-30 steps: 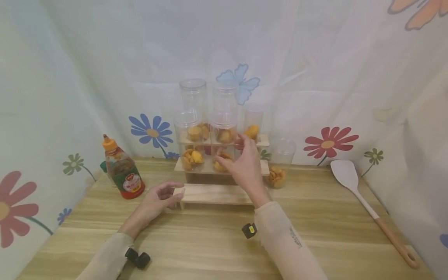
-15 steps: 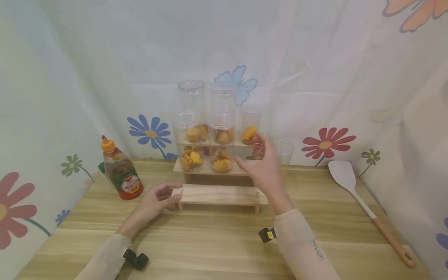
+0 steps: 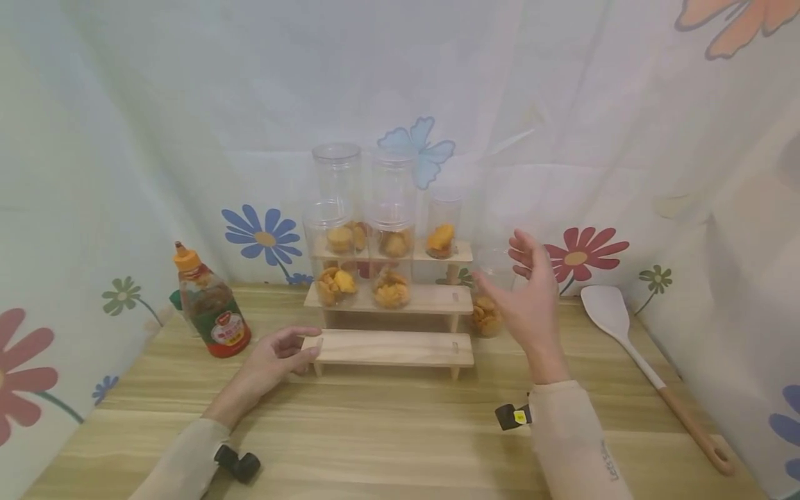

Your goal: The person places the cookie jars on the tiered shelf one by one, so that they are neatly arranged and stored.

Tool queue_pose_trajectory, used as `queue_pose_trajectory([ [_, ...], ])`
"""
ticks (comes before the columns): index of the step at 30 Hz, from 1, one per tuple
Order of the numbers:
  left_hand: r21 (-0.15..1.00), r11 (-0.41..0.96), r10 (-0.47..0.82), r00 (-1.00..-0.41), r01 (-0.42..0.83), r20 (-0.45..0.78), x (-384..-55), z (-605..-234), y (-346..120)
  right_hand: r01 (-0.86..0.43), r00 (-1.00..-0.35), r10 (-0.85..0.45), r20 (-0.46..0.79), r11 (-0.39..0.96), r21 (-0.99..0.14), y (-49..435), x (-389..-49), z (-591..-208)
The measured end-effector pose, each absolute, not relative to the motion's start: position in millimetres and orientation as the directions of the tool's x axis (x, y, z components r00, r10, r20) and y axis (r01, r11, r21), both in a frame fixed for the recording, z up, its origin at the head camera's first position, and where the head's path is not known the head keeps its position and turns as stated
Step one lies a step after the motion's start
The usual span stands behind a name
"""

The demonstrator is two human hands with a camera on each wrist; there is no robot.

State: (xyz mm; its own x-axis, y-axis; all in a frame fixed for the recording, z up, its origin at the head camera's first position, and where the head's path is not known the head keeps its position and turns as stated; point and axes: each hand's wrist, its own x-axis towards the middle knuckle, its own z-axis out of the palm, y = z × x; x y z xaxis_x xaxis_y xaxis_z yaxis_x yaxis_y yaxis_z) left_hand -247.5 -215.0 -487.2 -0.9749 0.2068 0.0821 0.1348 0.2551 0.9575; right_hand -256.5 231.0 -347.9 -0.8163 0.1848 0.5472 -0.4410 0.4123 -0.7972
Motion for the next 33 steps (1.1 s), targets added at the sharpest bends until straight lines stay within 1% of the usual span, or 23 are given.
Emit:
queue_pose_trajectory([
  [5, 0.959, 0.248, 0.209, -0.974, 0.140, 0.088, -246.7, -485.7, -215.1, -0.401, -0.830, 0.212, 0.516, 0.417, -0.816, 241.3, -263.2, -357.0],
  [17, 0.961, 0.244, 0.210, -0.975, 0.127, 0.076, -249.4, -488.6, -216.6, -0.290, -0.905, 0.203, 0.374, 0.350, -0.891, 256.4, -280.7, -389.4],
  [27, 0.960, 0.248, 0.209, -0.975, 0.128, 0.076, -248.9, -488.8, -216.3, -0.266, -0.935, 0.164, 0.315, 0.263, -0.927, 259.9, -292.6, -414.2],
  [33, 0.961, 0.247, 0.204, -0.976, 0.123, 0.072, -247.8, -487.3, -215.1, -0.272, -0.936, 0.152, 0.317, 0.256, -0.928, 259.7, -296.5, -423.1],
])
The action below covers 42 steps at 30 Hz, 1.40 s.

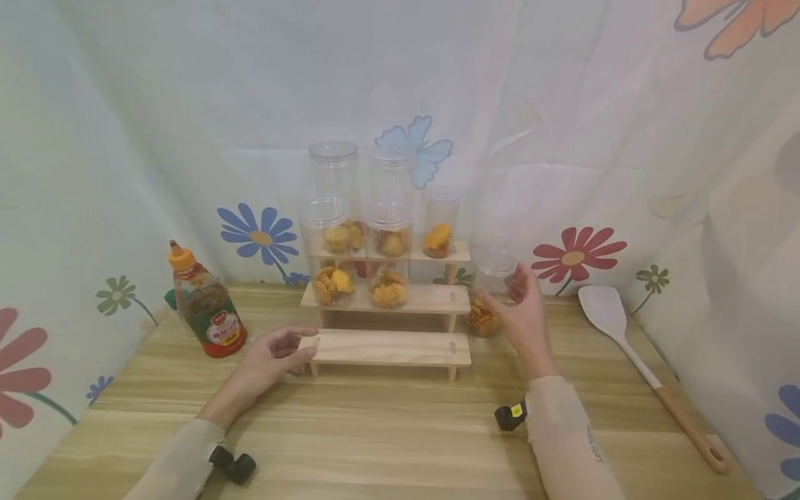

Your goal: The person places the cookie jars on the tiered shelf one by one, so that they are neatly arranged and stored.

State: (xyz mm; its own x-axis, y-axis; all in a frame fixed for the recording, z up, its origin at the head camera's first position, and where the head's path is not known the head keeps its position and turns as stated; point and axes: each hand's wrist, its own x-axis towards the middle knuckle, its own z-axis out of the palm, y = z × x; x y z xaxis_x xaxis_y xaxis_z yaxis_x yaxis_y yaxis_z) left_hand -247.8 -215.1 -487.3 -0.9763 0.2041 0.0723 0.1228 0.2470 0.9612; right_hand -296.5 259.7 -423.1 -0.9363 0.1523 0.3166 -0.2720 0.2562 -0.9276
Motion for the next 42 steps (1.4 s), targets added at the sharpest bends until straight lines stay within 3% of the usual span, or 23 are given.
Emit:
queue_pose_trajectory([
  [42, 0.956, 0.270, 0.192, -0.979, 0.119, 0.068, -249.2, -488.0, -214.9, -0.268, -0.929, 0.155, 0.337, 0.348, -0.898, 260.6, -306.0, -449.7],
])
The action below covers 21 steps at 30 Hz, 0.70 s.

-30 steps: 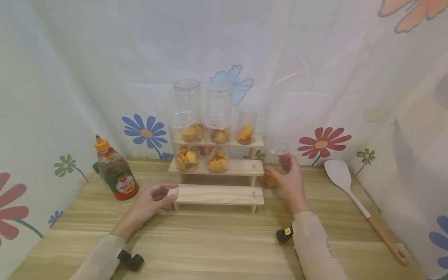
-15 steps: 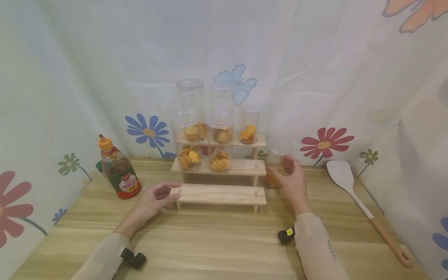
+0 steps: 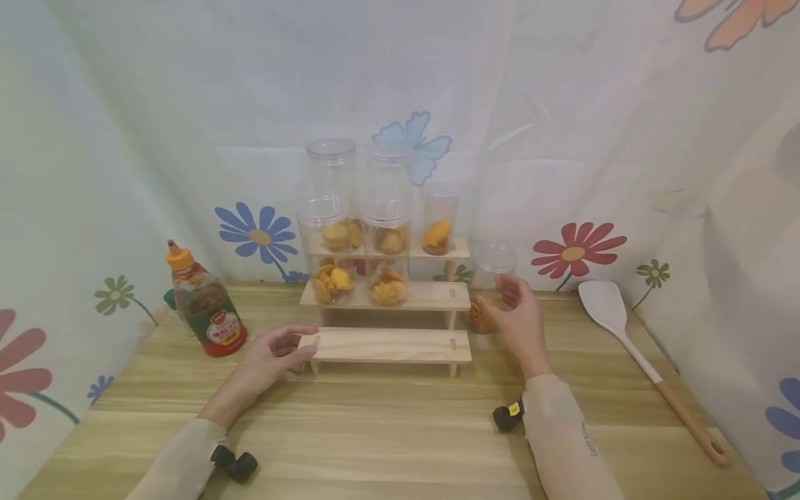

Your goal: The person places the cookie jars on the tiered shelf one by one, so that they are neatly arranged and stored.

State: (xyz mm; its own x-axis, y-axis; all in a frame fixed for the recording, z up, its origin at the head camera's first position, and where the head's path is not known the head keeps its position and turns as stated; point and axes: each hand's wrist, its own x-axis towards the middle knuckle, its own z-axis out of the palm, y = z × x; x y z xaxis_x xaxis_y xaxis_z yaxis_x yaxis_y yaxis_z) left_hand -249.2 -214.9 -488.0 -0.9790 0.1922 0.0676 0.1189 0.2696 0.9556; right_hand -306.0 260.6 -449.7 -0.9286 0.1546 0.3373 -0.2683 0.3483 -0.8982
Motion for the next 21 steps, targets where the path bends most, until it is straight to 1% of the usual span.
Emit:
queue_pose_trajectory([
  [10, 0.960, 0.261, 0.191, -0.980, 0.103, 0.053, -247.8, -486.0, -213.9, -0.289, -0.919, 0.159, 0.360, 0.348, -0.892, 257.0, -299.8, -436.8],
  [15, 0.960, 0.261, 0.190, -0.980, 0.105, 0.056, -247.6, -486.3, -214.0, -0.308, -0.904, 0.176, 0.389, 0.364, -0.879, 255.3, -293.4, -418.5],
  [21, 0.959, 0.260, 0.195, -0.979, 0.115, 0.065, -247.7, -486.3, -215.0, -0.315, -0.876, 0.215, 0.432, 0.424, -0.849, 258.4, -285.6, -396.3],
])
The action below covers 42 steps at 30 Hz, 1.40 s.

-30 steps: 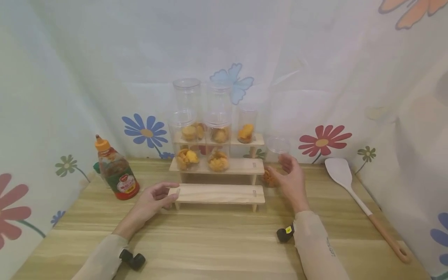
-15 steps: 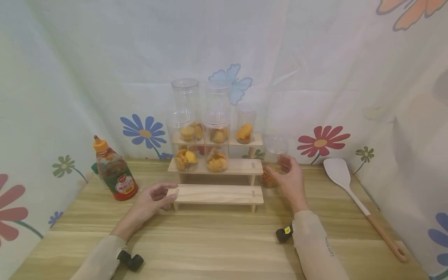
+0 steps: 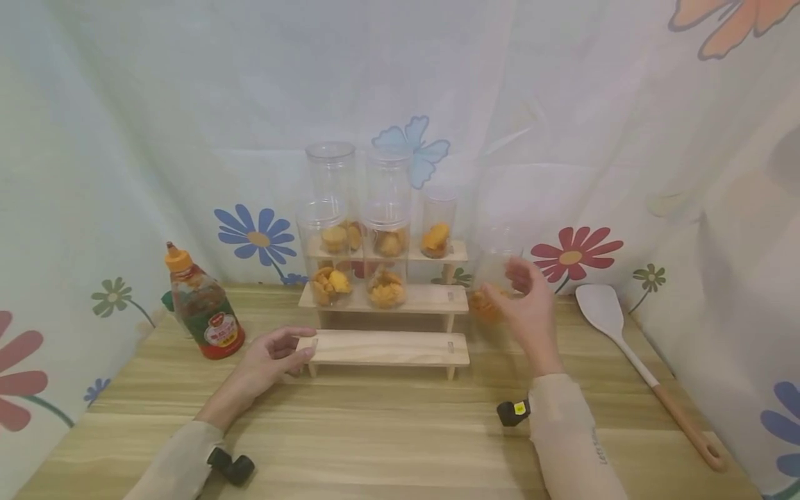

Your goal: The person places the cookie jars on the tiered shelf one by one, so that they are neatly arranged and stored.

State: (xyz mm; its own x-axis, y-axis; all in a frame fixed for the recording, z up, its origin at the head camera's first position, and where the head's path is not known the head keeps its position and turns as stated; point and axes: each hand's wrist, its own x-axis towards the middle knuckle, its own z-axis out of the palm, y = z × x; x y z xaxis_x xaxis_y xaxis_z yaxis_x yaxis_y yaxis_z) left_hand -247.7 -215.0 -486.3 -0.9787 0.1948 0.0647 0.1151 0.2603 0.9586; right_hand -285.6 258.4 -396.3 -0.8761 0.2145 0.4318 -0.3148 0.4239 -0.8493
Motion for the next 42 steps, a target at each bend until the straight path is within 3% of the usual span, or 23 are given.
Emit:
queue_pose_trajectory([
  [7, 0.958, 0.258, 0.205, -0.976, 0.127, 0.075, -248.4, -487.9, -216.1, -0.329, -0.838, 0.264, 0.478, 0.455, -0.828, 258.3, -273.0, -372.5],
  [19, 0.958, 0.259, 0.196, -0.978, 0.119, 0.069, -248.4, -484.7, -215.6, -0.439, -0.819, 0.179, 0.545, 0.415, -0.796, 242.2, -256.8, -346.6],
  [29, 0.962, 0.241, 0.209, -0.975, 0.125, 0.075, -246.7, -485.6, -214.4, -0.515, -0.817, 0.079, 0.571, 0.342, -0.786, 220.5, -261.8, -349.7],
  [42, 0.962, 0.245, 0.199, -0.978, 0.116, 0.067, -246.6, -485.6, -214.5, -0.512, -0.837, 0.060, 0.543, 0.262, -0.818, 195.0, -278.7, -357.8],
])
